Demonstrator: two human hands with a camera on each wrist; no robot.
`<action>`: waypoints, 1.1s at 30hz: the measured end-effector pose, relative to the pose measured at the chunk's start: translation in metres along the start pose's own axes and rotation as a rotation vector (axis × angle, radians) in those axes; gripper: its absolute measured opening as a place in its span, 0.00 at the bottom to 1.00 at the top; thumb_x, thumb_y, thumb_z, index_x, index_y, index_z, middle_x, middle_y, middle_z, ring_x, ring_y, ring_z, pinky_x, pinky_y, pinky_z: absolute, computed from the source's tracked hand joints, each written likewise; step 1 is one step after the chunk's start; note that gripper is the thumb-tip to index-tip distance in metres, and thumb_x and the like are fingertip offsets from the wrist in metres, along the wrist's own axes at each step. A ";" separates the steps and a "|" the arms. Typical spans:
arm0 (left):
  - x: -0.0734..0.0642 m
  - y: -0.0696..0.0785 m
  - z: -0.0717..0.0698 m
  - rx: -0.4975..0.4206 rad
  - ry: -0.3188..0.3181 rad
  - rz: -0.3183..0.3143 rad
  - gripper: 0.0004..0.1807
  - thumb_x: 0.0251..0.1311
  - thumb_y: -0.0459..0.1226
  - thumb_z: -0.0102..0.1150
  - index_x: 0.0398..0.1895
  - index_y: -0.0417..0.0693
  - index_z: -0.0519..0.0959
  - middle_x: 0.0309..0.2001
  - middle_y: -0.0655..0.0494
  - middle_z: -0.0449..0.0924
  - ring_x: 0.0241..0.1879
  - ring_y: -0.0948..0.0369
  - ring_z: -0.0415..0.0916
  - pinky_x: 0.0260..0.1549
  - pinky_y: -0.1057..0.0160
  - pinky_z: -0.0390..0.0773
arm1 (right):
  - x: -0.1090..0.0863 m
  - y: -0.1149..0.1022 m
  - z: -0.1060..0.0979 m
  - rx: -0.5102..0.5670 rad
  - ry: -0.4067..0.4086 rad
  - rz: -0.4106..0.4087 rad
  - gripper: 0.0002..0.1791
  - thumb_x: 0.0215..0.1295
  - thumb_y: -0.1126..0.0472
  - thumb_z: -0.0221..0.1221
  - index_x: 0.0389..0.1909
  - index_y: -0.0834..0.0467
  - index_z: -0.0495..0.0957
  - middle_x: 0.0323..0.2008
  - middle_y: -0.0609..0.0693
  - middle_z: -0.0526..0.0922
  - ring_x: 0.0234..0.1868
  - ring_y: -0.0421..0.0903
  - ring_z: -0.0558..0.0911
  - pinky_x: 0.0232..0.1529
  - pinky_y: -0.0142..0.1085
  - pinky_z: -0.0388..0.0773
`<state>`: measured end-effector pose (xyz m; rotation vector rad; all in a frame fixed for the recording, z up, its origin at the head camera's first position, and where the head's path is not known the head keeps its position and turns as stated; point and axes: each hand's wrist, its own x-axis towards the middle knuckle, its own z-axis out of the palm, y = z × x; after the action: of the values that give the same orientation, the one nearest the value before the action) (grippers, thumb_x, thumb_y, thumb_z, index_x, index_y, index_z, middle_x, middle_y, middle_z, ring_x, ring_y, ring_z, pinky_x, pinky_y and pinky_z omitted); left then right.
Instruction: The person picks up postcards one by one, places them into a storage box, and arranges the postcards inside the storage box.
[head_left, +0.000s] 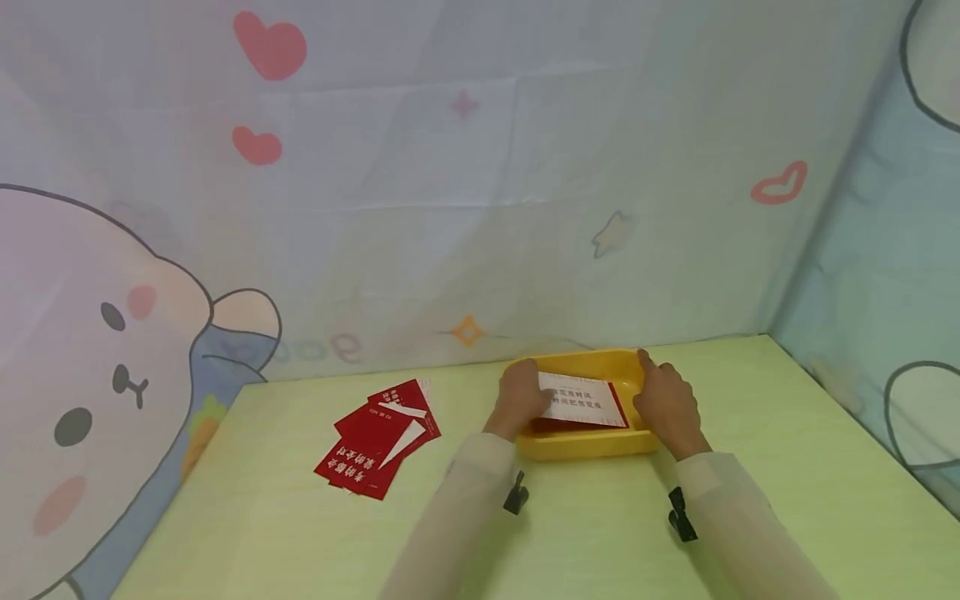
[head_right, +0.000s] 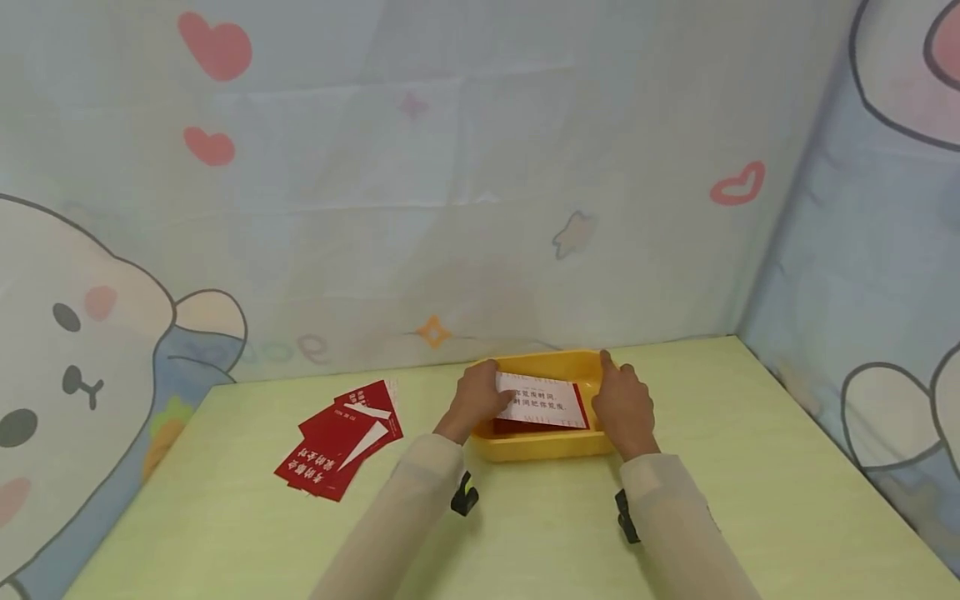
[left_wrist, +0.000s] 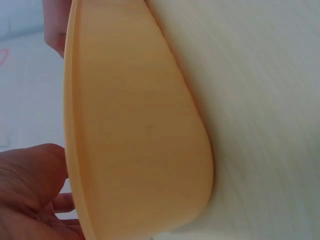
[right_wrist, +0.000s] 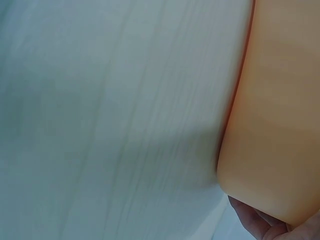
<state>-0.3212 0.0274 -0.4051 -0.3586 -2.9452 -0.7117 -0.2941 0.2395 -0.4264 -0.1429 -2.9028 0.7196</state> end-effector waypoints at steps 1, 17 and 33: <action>0.001 0.000 0.001 0.002 0.003 -0.005 0.15 0.58 0.38 0.67 0.40 0.37 0.76 0.38 0.47 0.80 0.36 0.55 0.75 0.46 0.58 0.79 | 0.000 0.000 0.000 -0.003 0.002 0.000 0.38 0.66 0.67 0.52 0.76 0.64 0.52 0.56 0.76 0.71 0.42 0.68 0.80 0.40 0.58 0.82; -0.005 0.012 0.017 0.228 -0.064 -0.052 0.30 0.57 0.43 0.65 0.59 0.37 0.70 0.51 0.45 0.80 0.50 0.51 0.75 0.63 0.56 0.66 | 0.001 0.001 0.002 -0.009 -0.001 0.027 0.38 0.66 0.67 0.54 0.76 0.63 0.52 0.57 0.75 0.71 0.42 0.66 0.80 0.45 0.59 0.82; -0.011 0.015 0.015 0.093 -0.099 -0.052 0.22 0.60 0.41 0.61 0.53 0.37 0.74 0.50 0.43 0.80 0.53 0.47 0.73 0.61 0.50 0.70 | 0.002 0.002 0.003 -0.014 0.024 0.009 0.38 0.65 0.67 0.54 0.76 0.64 0.53 0.55 0.75 0.72 0.40 0.67 0.81 0.39 0.58 0.82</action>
<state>-0.3077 0.0451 -0.4131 -0.3199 -3.0777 -0.5762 -0.2965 0.2406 -0.4297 -0.1654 -2.8869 0.6944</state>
